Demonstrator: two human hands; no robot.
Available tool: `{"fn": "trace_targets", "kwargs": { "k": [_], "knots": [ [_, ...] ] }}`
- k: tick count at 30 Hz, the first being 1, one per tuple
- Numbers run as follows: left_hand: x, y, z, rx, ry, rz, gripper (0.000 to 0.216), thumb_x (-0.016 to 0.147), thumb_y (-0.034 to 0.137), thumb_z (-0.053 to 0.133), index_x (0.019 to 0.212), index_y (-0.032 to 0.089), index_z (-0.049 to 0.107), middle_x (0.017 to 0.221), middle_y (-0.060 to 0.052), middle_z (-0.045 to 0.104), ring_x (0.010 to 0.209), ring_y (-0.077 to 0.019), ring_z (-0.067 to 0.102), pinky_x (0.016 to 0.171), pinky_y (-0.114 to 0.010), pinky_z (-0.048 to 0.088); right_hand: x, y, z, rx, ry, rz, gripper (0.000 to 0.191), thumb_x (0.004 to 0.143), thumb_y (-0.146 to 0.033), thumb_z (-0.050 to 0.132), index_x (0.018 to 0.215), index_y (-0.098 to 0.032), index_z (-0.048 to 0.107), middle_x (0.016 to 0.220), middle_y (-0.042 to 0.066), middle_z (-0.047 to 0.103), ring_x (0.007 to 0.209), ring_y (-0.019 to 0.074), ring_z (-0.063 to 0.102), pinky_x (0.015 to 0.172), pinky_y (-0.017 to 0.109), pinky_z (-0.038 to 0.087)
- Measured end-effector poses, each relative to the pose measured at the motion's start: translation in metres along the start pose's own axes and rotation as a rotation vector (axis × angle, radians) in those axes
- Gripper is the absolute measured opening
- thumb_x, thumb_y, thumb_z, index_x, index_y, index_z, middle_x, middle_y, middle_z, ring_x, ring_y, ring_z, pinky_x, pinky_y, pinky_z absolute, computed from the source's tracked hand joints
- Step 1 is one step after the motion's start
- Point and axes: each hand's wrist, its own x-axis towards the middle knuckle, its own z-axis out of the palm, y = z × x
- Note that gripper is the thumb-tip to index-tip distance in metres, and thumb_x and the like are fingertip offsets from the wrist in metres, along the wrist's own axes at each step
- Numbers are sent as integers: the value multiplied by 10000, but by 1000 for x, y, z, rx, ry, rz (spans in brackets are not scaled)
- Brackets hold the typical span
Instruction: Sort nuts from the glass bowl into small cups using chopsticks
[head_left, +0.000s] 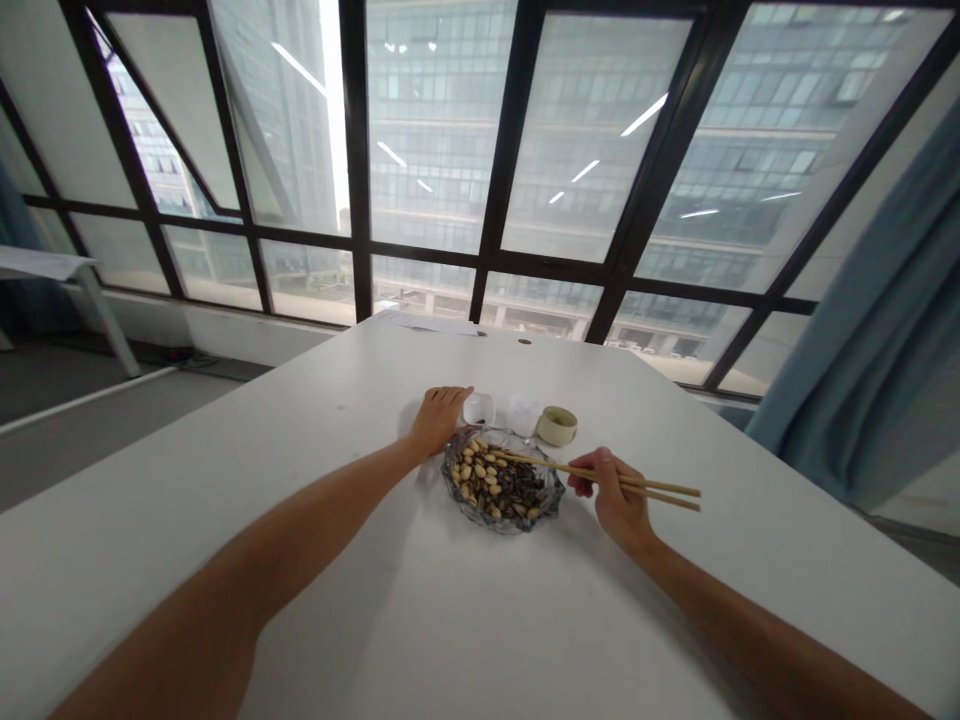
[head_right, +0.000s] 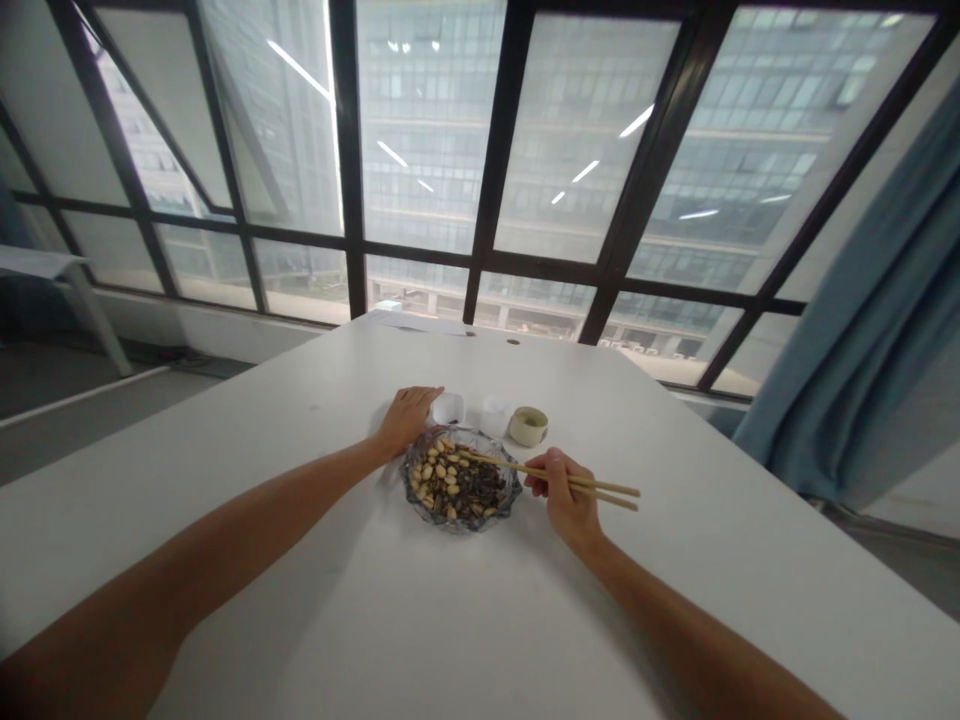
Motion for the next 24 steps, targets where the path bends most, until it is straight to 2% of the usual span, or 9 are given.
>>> {"fn": "trace_targets", "kwargs": {
  "k": [5,10,14,19,24],
  "knots": [
    [-1,1,-2,-5,4,-8,541,949,423,522,1406,138,481,1295,-152,612,1193,-262,534,1001,-408,359,-6,5,-2,-142,-60,-63,577,940,-655,439,730,-179,689,565,51,643,477,156,559,439,265,451],
    [-2,1,-1,-46,-18,-37,540,948,442,522,1411,168,480,1295,-154,610,1208,-275,520,1013,-440,324,-5,-3,-3,-400,-208,-283,485,988,-520,441,690,-204,656,588,33,613,526,162,558,505,282,429],
    [-2,1,1,-64,-32,-71,556,940,473,532,1409,179,479,1319,-155,597,1233,-280,503,995,-444,315,-1,-8,0,-446,-301,-404,374,986,-438,498,738,-221,675,665,40,629,613,170,583,581,288,459],
    [-1,2,2,-90,-45,-76,562,928,474,559,1410,194,485,1324,-147,600,1225,-275,511,994,-446,302,7,-21,1,-479,-336,-414,396,991,-437,498,699,-217,650,623,28,592,595,165,568,572,285,447],
    [-1,2,4,-69,-27,-89,549,932,465,553,1402,187,495,1314,-151,608,1219,-277,519,994,-455,295,6,-23,2,-434,-343,-391,413,978,-495,502,735,-219,689,643,32,635,588,166,588,558,280,460]
  ]
}}
